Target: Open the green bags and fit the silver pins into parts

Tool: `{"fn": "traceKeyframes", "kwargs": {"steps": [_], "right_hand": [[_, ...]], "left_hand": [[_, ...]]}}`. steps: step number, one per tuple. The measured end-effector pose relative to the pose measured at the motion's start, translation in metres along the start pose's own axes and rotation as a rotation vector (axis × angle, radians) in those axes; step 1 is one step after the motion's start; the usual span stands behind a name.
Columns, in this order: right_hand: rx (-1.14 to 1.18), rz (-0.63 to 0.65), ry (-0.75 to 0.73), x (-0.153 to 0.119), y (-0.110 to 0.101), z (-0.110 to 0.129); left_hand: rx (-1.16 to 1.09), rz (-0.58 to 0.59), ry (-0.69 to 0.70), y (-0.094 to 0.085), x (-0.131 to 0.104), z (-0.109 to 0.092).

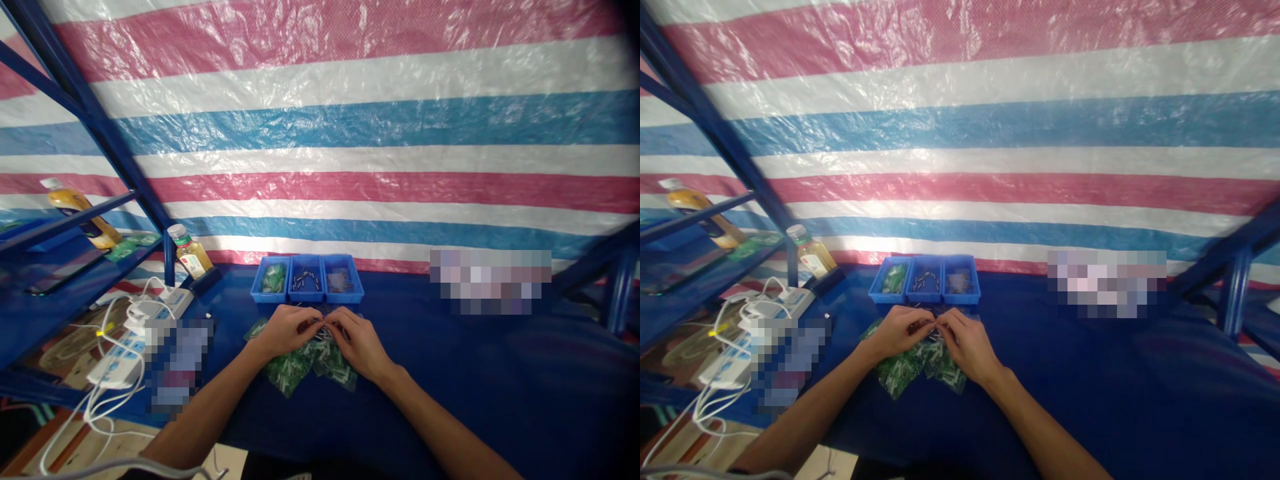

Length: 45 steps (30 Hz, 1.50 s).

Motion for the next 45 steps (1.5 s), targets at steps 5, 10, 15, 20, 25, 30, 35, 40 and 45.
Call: {"fn": "traceKeyframes", "kwargs": {"steps": [5, 10, 15, 20, 25, 30, 35, 40, 45], "right_hand": [[0.003, -0.005, -0.013, 0.0005, 0.0002, 0.0007], [-0.010, -0.002, -0.003, 0.0000, 0.0005, 0.0003], [-0.032, 0.006, -0.021, -0.0004, 0.0006, 0.0026], [-0.035, 0.002, -0.025, -0.0002, 0.0001, 0.0029], [-0.040, 0.008, -0.008, -0.0007, 0.0009, 0.0001], [-0.071, 0.012, 0.013, -0.0007, 0.0008, -0.0001], [-0.094, 0.002, 0.021, -0.0007, -0.0004, 0.0016], [-0.095, 0.023, 0.020, -0.0013, 0.0018, -0.0007], [-0.109, 0.018, 0.012, -0.0018, 0.0029, -0.0026]], "left_hand": [[-0.004, -0.001, -0.001, 0.0001, -0.0002, 0.0009], [-0.010, 0.001, 0.003, -0.0014, 0.0008, -0.0010], [-0.014, 0.012, 0.002, -0.0017, 0.0009, -0.0015], [-0.013, 0.033, -0.002, -0.0020, 0.0021, -0.0028], [0.011, 0.013, 0.024, -0.0036, 0.0028, -0.0041], [0.039, -0.016, 0.064, -0.0038, 0.0029, -0.0044], [0.041, -0.013, 0.076, -0.0030, 0.0029, -0.0042], [0.029, -0.005, 0.079, -0.0040, 0.0034, -0.0054], [0.023, -0.012, 0.085, -0.0051, 0.0044, -0.0065]]}}
Point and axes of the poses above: each hand's wrist, its own x-axis towards the middle knuckle, its own y-axis out of the palm, z = x × y, the point moved 5 cm from there along x, towards the middle knuckle, and after that the axes turned 10 degrees about y, right-handed, at the moved point
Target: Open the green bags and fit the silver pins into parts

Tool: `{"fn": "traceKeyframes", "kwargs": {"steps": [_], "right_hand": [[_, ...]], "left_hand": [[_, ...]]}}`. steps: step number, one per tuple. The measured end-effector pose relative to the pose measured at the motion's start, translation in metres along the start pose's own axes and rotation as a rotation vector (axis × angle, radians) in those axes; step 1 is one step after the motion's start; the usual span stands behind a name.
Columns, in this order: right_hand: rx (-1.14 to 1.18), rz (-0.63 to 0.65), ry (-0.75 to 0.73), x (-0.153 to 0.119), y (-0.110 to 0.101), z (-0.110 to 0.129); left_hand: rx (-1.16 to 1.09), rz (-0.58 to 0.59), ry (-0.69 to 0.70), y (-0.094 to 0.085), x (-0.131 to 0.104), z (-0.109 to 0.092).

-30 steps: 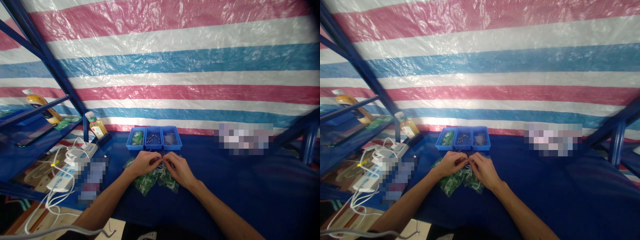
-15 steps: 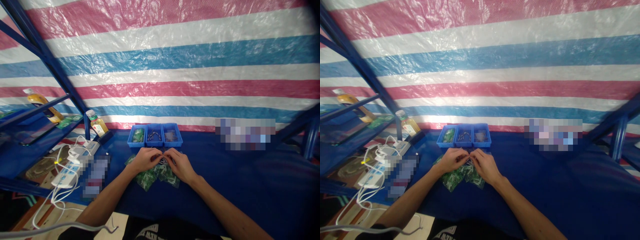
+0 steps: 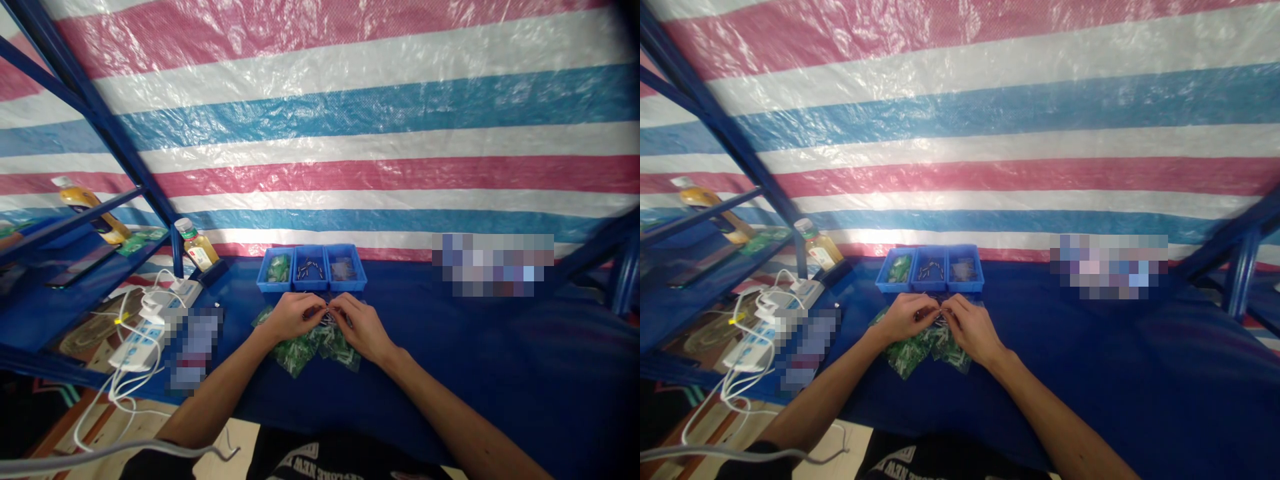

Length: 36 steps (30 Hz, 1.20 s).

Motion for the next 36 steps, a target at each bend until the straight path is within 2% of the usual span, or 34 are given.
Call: {"fn": "traceKeyframes", "kwargs": {"steps": [18, 36], "right_hand": [[-0.044, 0.012, 0.037, 0.0007, -0.0005, -0.0009], [-0.012, 0.019, 0.013, 0.0002, -0.0017, 0.0016]], "left_hand": [[0.012, -0.019, 0.009, -0.0003, -0.0005, 0.0009], [0.015, -0.006, 0.010, -0.0005, 0.0002, 0.0005]]}}
Point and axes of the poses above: each hand's wrist, its own x-axis towards the middle knuckle, its own y-axis out of the palm, z = x × y, the point moved 5 cm from there along x, towards the middle knuckle, and after that the axes turned 10 degrees about y, right-handed, at the moved point
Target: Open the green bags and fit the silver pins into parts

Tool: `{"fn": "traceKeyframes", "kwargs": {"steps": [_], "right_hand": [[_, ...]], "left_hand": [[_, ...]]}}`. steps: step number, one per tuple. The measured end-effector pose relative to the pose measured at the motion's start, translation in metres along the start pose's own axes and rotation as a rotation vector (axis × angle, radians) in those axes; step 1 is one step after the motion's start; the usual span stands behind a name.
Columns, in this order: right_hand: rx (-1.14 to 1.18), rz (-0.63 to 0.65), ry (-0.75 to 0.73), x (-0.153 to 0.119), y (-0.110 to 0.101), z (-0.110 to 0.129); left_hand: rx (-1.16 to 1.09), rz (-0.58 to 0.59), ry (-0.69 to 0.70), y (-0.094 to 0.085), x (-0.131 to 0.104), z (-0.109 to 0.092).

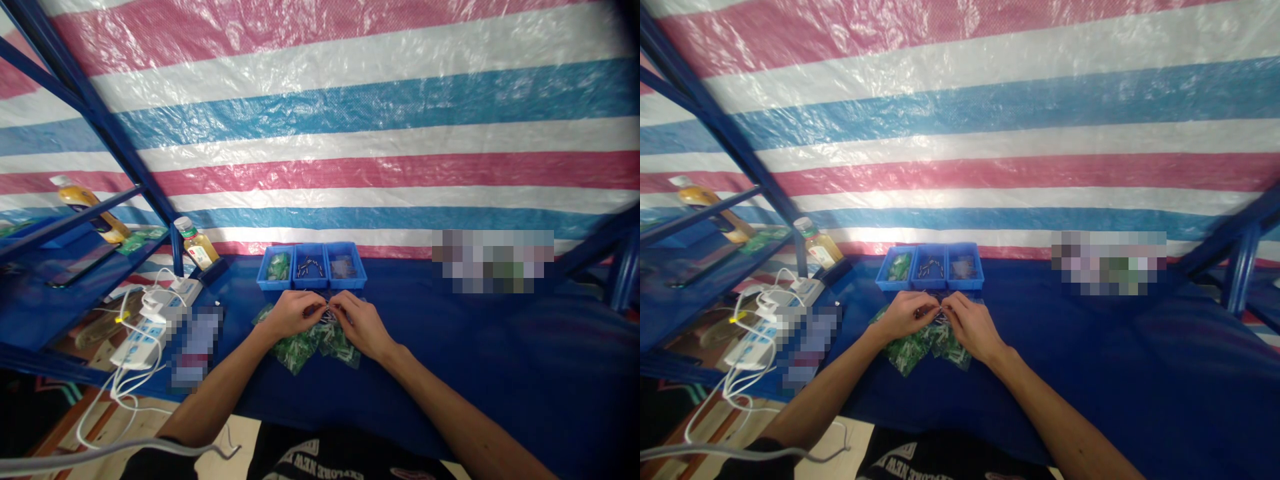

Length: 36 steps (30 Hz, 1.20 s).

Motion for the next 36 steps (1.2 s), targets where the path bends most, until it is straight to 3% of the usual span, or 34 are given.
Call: {"fn": "traceKeyframes", "kwargs": {"steps": [36], "right_hand": [[-0.020, -0.012, 0.001, 0.0002, -0.0008, -0.0017]], "left_hand": [[-0.005, -0.003, 0.003, 0.0003, 0.0008, -0.0001]]}}
Point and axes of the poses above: each hand's wrist, its own x-axis towards the middle knuckle, its own y-axis out of the palm, z = x × y, the point moved 5 cm from there along x, towards the middle knuckle, and after that the axes turned 10 degrees about y, right-handed, at the moved point
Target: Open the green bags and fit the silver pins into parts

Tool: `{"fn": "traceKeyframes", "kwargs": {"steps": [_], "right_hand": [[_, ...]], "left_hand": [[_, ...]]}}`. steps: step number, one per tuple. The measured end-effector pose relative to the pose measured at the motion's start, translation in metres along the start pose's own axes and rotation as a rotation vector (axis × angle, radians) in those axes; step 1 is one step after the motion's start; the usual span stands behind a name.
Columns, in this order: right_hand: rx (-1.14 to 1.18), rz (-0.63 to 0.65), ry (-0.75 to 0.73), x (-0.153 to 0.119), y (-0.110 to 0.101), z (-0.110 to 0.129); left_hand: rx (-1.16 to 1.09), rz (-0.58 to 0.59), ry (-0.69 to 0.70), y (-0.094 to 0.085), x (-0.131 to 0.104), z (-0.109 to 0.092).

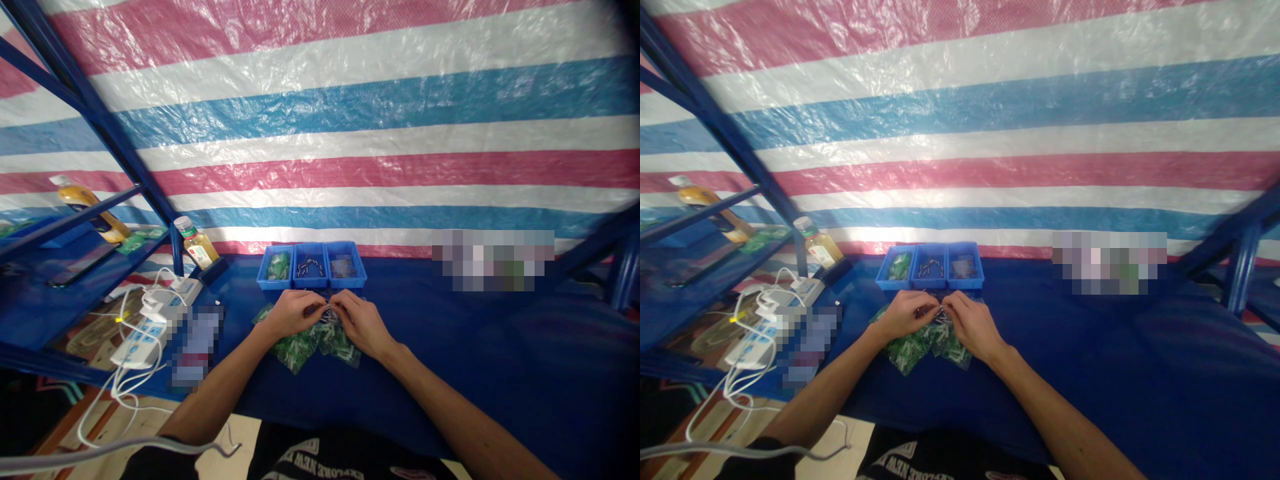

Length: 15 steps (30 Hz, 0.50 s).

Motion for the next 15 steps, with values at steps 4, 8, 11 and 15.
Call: {"fn": "traceKeyframes", "kwargs": {"steps": [4, 8, 11, 15], "right_hand": [[0.002, -0.021, 0.004, 0.0005, -0.0005, 0.0001], [-0.018, -0.023, 0.013, 0.0009, 0.0001, -0.0012], [-0.040, -0.026, 0.020, 0.0009, -0.0004, -0.0020], [-0.024, -0.029, 0.041, 0.0008, -0.0026, -0.0029]], "left_hand": [[0.002, -0.008, 0.003, -0.0015, 0.0012, -0.0016], [0.003, -0.021, 0.006, -0.0023, 0.0013, -0.0023], [-0.002, -0.017, 0.010, -0.0023, 0.0015, -0.0027], [0.002, -0.015, 0.006, -0.0038, 0.0022, -0.0029]]}}
Point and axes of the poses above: each hand's wrist, its own x-axis towards the middle knuckle, its own y-axis out of the palm, z = x × y, the point moved 5 cm from there along x, towards the middle knuckle, and after that the axes turned 10 degrees about y, right-handed, at the moved point
